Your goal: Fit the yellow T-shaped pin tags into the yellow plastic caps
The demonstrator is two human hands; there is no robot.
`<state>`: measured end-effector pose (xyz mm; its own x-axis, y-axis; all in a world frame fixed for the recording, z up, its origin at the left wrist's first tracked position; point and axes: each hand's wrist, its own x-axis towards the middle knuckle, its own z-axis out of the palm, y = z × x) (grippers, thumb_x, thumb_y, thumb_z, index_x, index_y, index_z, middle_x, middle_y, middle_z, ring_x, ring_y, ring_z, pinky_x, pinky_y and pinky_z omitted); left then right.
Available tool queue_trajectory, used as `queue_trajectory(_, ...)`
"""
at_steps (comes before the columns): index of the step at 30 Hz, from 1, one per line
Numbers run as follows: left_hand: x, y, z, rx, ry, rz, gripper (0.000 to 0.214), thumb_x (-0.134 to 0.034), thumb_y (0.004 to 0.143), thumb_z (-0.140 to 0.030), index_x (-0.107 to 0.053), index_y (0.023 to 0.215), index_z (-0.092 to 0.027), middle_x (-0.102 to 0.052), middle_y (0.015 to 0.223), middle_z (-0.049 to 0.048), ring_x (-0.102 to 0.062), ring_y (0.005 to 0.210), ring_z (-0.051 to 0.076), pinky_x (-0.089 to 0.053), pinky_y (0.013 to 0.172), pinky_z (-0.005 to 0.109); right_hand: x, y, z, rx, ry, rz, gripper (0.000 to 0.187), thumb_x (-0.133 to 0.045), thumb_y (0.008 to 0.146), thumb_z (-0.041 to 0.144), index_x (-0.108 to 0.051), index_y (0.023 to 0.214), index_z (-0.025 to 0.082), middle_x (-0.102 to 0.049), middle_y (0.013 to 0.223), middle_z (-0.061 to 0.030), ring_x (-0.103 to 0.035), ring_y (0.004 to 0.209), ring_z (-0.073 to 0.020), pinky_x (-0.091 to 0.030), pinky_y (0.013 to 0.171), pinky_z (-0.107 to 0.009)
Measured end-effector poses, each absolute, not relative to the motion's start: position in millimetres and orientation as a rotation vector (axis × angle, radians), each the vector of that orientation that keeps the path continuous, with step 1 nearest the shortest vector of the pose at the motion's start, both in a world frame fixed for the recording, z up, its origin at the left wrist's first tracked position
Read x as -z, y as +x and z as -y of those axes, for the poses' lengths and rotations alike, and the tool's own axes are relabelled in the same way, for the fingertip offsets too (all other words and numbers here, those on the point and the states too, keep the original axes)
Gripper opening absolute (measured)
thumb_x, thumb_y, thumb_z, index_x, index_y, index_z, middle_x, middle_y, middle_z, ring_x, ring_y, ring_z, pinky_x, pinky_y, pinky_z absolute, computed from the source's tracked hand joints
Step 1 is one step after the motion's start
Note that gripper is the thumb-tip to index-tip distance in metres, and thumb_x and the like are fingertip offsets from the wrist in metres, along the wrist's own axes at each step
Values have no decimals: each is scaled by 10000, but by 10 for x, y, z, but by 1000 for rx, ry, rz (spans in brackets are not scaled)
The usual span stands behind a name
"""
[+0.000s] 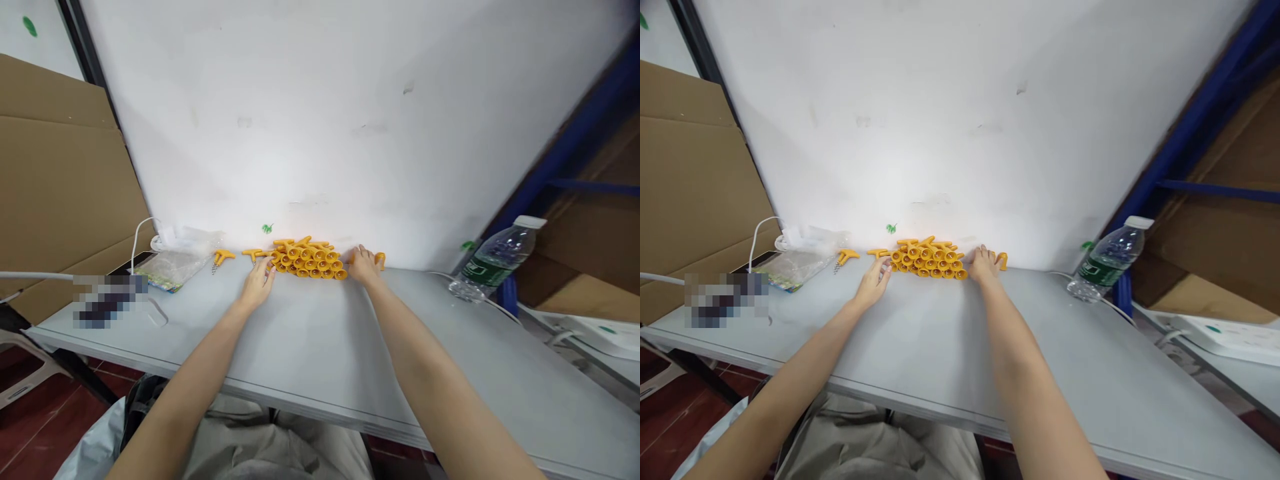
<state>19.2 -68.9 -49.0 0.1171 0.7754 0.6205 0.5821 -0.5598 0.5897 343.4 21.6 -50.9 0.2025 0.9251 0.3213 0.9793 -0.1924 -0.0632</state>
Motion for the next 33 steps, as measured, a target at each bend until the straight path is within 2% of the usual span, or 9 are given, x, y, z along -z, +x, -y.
queue_trajectory(4, 491, 199, 692, -1422, 2180, -1353, 346, -391, 975, -353, -502, 1265, -201, -633, 1103, 87, -613, 827, 162, -510, 794, 316, 442, 3404, -176, 139, -2250, 1795, 577, -464, 809, 102, -459, 1386, 137, -465, 1441, -160, -372, 1345, -294, -306, 1074, -499)
queue_trajectory(9, 493, 201, 690, -1419, 2193, -1355, 348, -383, 981, -376, -505, 1262, -211, -630, 1102, 83, -610, 837, 162, -507, 784, 308, 389, 3349, -97, 204, -2257, 1701, 427, -379, 880, 102, -538, 1276, 81, -490, 1345, -198, -433, 1256, -297, -359, 982, -422)
queue_trajectory(15, 478, 202, 705, -1397, 2183, -1366, 357, -367, 985, -385, -506, 1264, -212, -624, 1115, 83, -607, 844, 162, -504, 798, 308, 378, 3338, -64, 173, -2253, 1646, 423, -358, 903, 96, -528, 1290, 87, -449, 1374, -201, -428, 1248, -294, -375, 955, -389)
queue_trajectory(21, 471, 207, 718, -1390, 2176, -1372, 364, -366, 984, -364, -507, 1279, -206, -624, 1133, 85, -609, 821, 158, -507, 803, 312, 394, 3340, -82, 143, -2231, 1668, 424, -374, 886, 91, -517, 1285, 98, -527, 1288, -207, -481, 1201, -309, -412, 916, -436)
queue_trajectory(24, 469, 209, 719, -1399, 2189, -1383, 359, -359, 986, -354, -511, 1277, -208, -630, 1117, 84, -607, 817, 158, -507, 795, 311, 410, 3340, -87, 66, -2262, 1683, 405, -393, 877, 79, -552, 1248, 95, -526, 1268, -211, -543, 1128, -302, -434, 880, -408)
queue_trajectory(28, 460, 209, 723, -1389, 2188, -1381, 355, -360, 985, -345, -512, 1270, -198, -629, 1120, 88, -606, 815, 159, -508, 793, 309, 434, 3342, -93, 23, -2244, 1672, 377, -433, 886, 110, -580, 1233, 92, -493, 1298, -214, -575, 1113, -312, -433, 901, -387)
queue_trajectory(33, 455, 204, 726, -1381, 2186, -1374, 362, -366, 984, -351, -510, 1272, -185, -626, 1122, 94, -609, 846, 163, -502, 814, 308, 466, 3346, -107, 35, -2197, 1663, 398, -431, 856, 129, -619, 1202, 69, -545, 1246, -226, -554, 1164, -349, -441, 949, -425)
